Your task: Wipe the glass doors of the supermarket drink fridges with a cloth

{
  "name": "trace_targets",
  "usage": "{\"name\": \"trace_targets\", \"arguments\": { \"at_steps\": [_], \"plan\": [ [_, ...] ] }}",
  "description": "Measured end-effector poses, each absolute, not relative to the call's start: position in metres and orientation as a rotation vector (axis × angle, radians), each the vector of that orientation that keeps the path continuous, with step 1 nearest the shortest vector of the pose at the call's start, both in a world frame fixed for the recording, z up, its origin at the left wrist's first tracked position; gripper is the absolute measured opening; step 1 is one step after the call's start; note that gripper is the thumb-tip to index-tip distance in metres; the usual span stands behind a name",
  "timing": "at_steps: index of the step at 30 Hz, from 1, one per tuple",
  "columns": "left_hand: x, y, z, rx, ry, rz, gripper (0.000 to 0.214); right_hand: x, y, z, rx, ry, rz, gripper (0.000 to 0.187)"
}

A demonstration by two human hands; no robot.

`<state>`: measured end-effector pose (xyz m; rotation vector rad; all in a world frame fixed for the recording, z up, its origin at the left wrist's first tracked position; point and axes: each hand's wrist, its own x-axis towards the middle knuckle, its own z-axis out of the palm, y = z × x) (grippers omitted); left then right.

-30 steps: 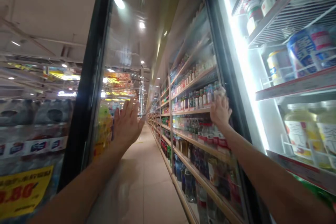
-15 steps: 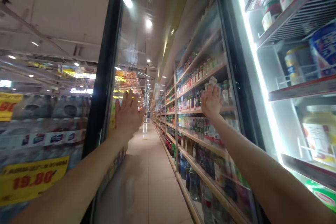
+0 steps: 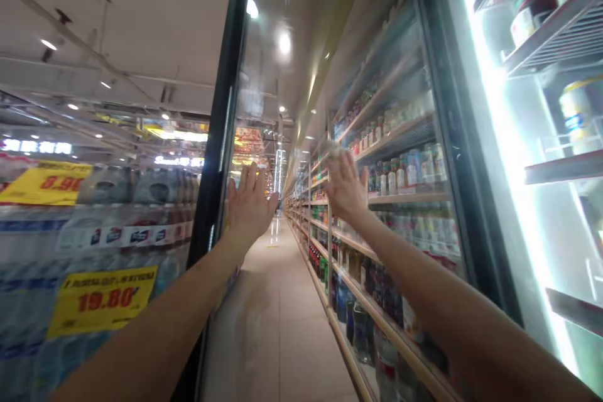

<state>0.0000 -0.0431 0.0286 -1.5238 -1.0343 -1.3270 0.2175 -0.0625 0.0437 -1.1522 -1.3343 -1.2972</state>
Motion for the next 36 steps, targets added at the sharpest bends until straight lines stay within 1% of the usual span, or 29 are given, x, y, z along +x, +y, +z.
{"name": "trace_targets", "arguments": {
  "at_steps": [2,4,8,10,14,16,20,22,24,27,29,32,34,36],
  "plan": [
    [-0.003,-0.044,0.029,-1.519,-1.018,-1.327,0.057,0.188,-0.059,0.033,-0.99,-1.609,-1.465,0.049],
    [-0.008,-0.044,0.028,-1.511,-1.009,-1.33,0.057,0.179,-0.056,0.033,-0.921,-1.661,-1.514,0.049],
    [-0.022,-0.041,0.026,-1.509,-0.999,-1.317,0.056,0.201,-0.054,0.059,-1.135,-1.209,-1.249,0.051],
    [-0.025,-0.04,0.024,-1.514,-0.993,-1.298,0.056,0.198,-0.054,0.063,-1.177,-1.145,-1.205,0.051],
    [-0.029,-0.044,0.024,-1.513,-0.968,-1.265,0.056,0.157,-0.052,0.042,-0.935,-1.639,-1.477,0.048],
    [-0.034,-0.049,0.024,-1.493,-0.92,-1.239,0.055,0.148,-0.053,0.041,-0.874,-1.735,-1.525,0.047],
    [-0.05,-0.059,0.023,-1.443,-0.858,-1.225,0.053,0.156,-0.053,0.069,-1.128,-1.36,-1.308,0.048],
    [-0.057,-0.06,0.021,-1.431,-0.856,-1.246,0.054,0.149,-0.051,0.076,-1.148,-1.338,-1.274,0.048],
    [-0.062,-0.061,0.02,-1.424,-0.859,-1.282,0.055,0.13,-0.048,0.069,-1.023,-1.549,-1.372,0.047],
    [-0.071,-0.064,0.02,-1.41,-0.866,-1.339,0.055,0.101,-0.044,0.056,-0.707,-1.919,-1.562,0.045],
    [-0.077,-0.068,0.021,-1.389,-0.877,-1.376,0.054,0.091,-0.044,0.06,-0.692,-1.905,-1.539,0.044],
    [-0.085,-0.073,0.02,-1.371,-0.888,-1.406,0.055,0.089,-0.045,0.069,-0.879,-1.647,-1.356,0.045],
    [-0.087,-0.074,0.018,-1.38,-0.889,-1.405,0.056,0.087,-0.046,0.056,-0.859,-1.682,-1.359,0.046],
    [-0.086,-0.074,0.014,-1.397,-0.885,-1.396,0.055,0.085,-0.047,0.027,-0.717,-1.897,-1.444,0.045]
  ]
}}
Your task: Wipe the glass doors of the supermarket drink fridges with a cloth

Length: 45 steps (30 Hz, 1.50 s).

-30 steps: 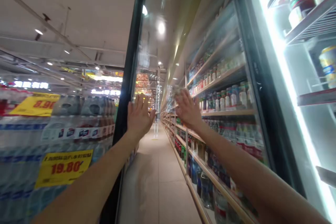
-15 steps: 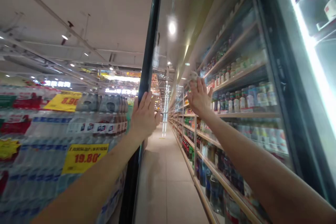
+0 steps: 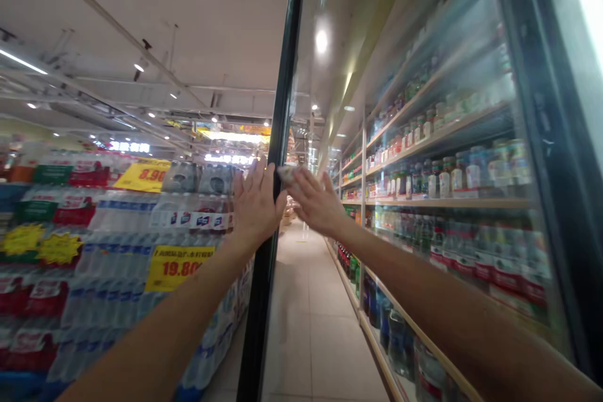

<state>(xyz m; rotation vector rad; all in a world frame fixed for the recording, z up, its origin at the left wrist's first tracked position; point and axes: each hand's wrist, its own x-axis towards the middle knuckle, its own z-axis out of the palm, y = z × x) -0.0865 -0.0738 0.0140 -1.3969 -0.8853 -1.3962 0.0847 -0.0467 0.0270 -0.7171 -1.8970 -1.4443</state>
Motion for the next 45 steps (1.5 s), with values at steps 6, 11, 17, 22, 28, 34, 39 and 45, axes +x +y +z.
{"name": "trace_targets", "arguments": {
  "at_steps": [6,11,17,22,28,34,39,45],
  "plan": [
    [-0.078,-0.07,0.002,-1.436,-0.883,-1.382,0.054,0.099,-0.046,0.007,-0.658,-2.004,-1.485,0.046],
    [-0.065,-0.068,-0.01,-1.471,-0.889,-1.375,0.054,0.12,-0.053,0.005,-0.838,-1.818,-1.418,0.047],
    [-0.053,-0.06,-0.028,-1.523,-0.864,-1.369,0.053,0.158,-0.061,-0.035,-0.628,-2.152,-1.579,0.047],
    [-0.04,-0.053,-0.037,-1.516,-0.875,-1.375,0.053,0.186,-0.064,-0.018,-0.989,-1.681,-1.426,0.045],
    [-0.013,-0.044,-0.052,-1.585,-0.843,-1.341,0.054,0.209,-0.067,-0.05,-0.753,-1.949,-1.568,0.047],
    [0.006,-0.032,-0.058,-1.589,-0.864,-1.369,0.056,0.221,-0.068,-0.039,-1.052,-1.527,-1.388,0.045],
    [0.006,-0.029,-0.06,-1.576,-0.867,-1.371,0.056,0.249,-0.07,-0.045,-1.04,-1.598,-1.431,0.046],
    [0.006,-0.028,-0.059,-1.562,-0.853,-1.374,0.06,0.255,-0.073,-0.045,-1.153,-1.35,-1.312,0.05]
  ]
}}
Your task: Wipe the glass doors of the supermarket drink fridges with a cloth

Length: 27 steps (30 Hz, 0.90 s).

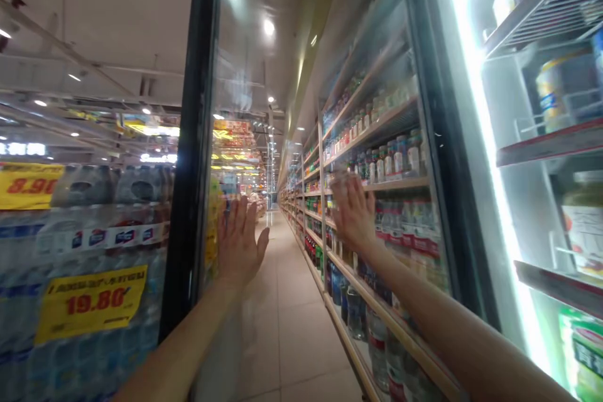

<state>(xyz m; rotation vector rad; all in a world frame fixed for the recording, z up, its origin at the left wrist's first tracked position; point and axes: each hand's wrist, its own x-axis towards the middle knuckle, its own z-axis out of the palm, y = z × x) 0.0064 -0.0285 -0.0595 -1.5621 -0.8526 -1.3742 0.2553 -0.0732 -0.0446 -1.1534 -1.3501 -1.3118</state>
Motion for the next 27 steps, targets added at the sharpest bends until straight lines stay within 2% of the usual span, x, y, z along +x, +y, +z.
{"name": "trace_targets", "arguments": {
  "at_steps": [4,11,16,22,27],
  "plan": [
    [0.007,-0.029,-0.059,-1.568,-0.862,-1.382,0.06,0.25,-0.075,-0.072,-0.939,-1.831,-1.492,0.049],
    [0.009,-0.031,-0.059,-1.581,-0.866,-1.411,0.06,0.286,-0.076,-0.044,-1.228,-1.077,-1.184,0.054],
    [0.009,-0.032,-0.059,-1.603,-0.879,-1.423,0.057,0.278,-0.078,-0.064,-1.14,-1.56,-1.422,0.048],
    [0.011,-0.033,-0.06,-1.583,-0.881,-1.402,0.057,0.331,-0.083,-0.061,-1.33,-0.993,-1.181,0.055],
    [0.015,-0.034,-0.062,-1.555,-0.893,-1.397,0.058,0.345,-0.089,-0.078,-1.31,-1.338,-1.354,0.053]
  ]
}}
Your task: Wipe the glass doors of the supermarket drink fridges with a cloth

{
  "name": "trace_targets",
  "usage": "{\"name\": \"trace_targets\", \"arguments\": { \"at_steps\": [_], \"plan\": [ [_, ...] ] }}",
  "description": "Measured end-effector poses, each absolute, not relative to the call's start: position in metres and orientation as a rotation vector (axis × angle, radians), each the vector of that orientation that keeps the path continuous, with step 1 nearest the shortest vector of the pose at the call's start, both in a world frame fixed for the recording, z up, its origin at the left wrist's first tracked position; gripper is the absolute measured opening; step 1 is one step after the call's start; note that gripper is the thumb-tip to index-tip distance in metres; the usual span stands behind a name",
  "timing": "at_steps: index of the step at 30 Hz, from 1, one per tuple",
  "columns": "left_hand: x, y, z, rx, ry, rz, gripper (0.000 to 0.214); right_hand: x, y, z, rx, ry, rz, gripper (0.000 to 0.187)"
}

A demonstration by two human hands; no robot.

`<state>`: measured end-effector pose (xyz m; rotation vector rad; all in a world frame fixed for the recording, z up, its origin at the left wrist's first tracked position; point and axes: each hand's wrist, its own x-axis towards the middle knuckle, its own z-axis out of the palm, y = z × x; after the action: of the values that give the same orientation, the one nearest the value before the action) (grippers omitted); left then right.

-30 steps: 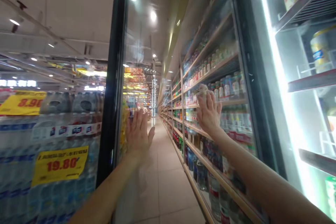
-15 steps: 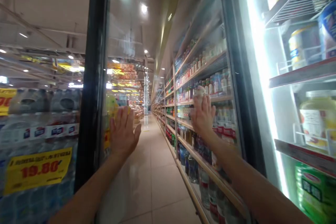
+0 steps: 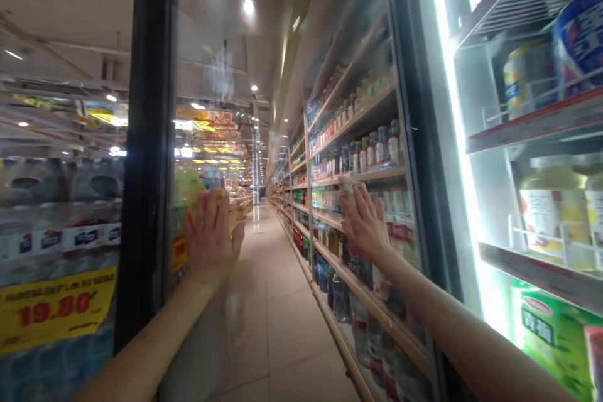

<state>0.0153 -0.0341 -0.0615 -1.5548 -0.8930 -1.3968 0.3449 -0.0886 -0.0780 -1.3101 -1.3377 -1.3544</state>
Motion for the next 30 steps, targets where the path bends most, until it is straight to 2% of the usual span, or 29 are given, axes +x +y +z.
{"name": "trace_targets", "arguments": {
  "at_steps": [6,12,19,24,30],
  "plan": [
    [0.021,-0.034,-0.065,-1.528,-0.899,-1.41,0.058,0.379,-0.089,-0.089,-1.422,-0.829,-1.088,0.056],
    [0.033,-0.031,-0.087,-1.536,-0.833,-1.346,0.057,0.321,-0.084,-0.112,-1.16,-1.569,-1.414,0.049],
    [0.034,-0.031,-0.094,-1.56,-0.805,-1.336,0.061,0.336,-0.083,-0.089,-1.298,-1.009,-1.18,0.058],
    [0.033,-0.032,-0.093,-1.567,-0.814,-1.341,0.06,0.29,-0.079,-0.102,-1.078,-1.633,-1.426,0.051],
    [0.035,-0.034,-0.094,-1.584,-0.846,-1.33,0.057,0.297,-0.077,-0.089,-1.237,-1.037,-1.157,0.056]
  ]
}}
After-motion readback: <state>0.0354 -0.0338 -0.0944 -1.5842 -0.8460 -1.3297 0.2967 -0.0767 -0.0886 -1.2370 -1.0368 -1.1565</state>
